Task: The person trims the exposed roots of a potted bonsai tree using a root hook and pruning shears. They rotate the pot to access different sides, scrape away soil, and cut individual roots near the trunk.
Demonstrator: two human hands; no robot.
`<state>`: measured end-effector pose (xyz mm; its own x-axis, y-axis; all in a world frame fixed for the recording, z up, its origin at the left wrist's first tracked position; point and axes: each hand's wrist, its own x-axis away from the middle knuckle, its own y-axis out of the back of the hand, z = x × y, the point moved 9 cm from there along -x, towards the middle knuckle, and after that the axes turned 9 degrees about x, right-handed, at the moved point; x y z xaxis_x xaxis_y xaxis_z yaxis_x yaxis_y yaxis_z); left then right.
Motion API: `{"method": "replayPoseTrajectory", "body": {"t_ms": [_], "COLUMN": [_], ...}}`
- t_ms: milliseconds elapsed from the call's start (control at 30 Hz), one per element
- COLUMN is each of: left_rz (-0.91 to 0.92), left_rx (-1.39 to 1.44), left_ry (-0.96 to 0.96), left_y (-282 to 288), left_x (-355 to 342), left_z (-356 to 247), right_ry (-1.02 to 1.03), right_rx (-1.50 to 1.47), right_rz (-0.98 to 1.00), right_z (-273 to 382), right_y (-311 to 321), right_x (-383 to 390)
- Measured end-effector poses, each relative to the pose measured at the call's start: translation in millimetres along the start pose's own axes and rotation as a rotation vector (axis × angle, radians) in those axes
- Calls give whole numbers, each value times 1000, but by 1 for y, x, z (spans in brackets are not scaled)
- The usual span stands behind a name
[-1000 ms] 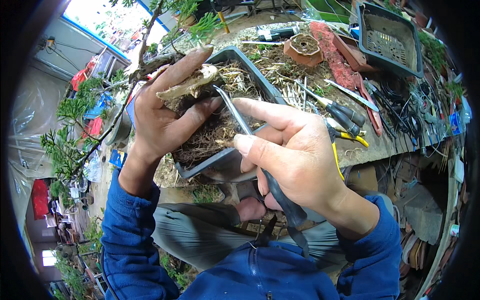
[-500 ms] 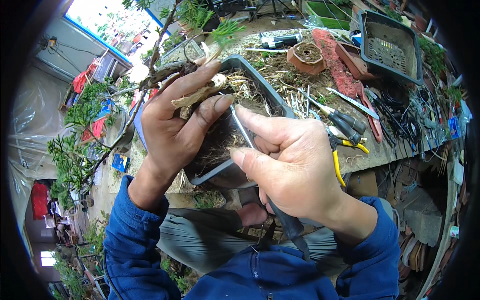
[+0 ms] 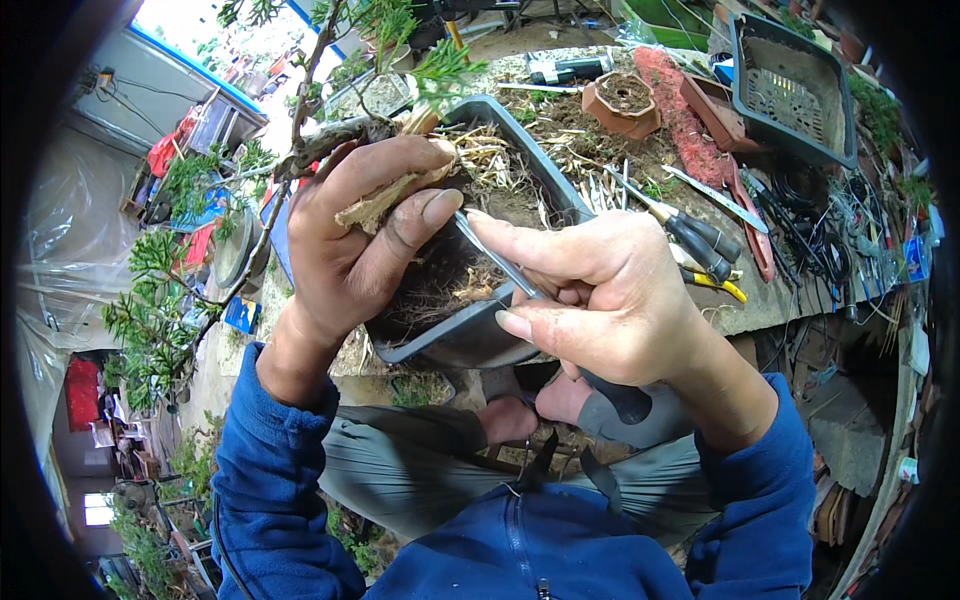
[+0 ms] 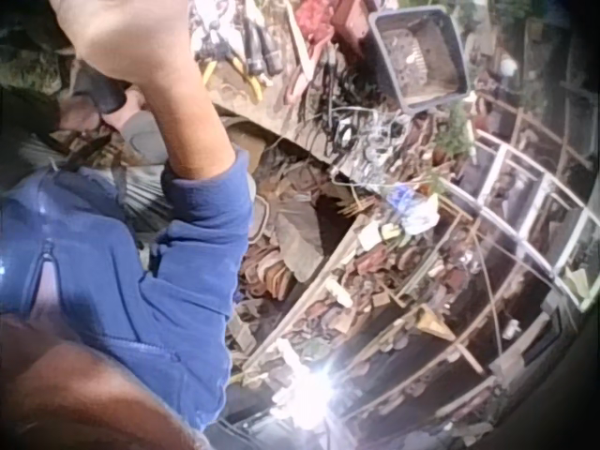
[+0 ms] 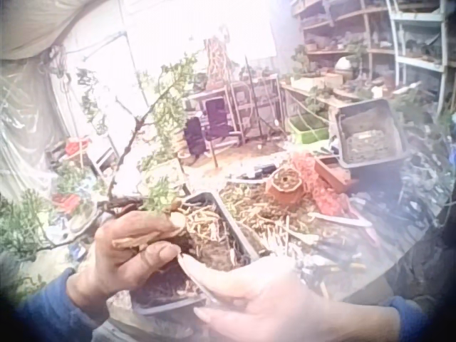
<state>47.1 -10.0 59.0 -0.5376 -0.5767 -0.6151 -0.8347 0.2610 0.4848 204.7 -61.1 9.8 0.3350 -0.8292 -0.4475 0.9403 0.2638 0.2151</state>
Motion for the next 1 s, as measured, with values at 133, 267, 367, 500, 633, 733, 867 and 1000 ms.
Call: {"method": "replayPoseTrajectory", "body": {"t_ms": [133,267,367,500,633,733,867,1000], "left_rz": [116,93,127,124,68,13,24,42], "left_rx": [145,352,255,182,149,54,-1,17], "left_ry": [-28,60,-24,-39,-39,-11,-55,-87], "left_y": [2,6,5,4,1,2,1,2], "left_x": [1,3,2,-1,-3,-3,-5,-4], "left_z": [1,14,10,6,3,3,-1,-1], "right_ry": [78,-193,-328,-374,-234,-133,-31,50], "right_rx": [68,-82,-319,-323,-161,-71,95,232], "right_rz": [102,-6,-102,-141,-230,-249,-180,-36], "right_z": [10,0,-5,-9,1,8,12,19], "right_y": [-2,2,-9,-19,-19,-19,-16,-8], "right_x": [7,17,24,21,13,9,3,-5]}}
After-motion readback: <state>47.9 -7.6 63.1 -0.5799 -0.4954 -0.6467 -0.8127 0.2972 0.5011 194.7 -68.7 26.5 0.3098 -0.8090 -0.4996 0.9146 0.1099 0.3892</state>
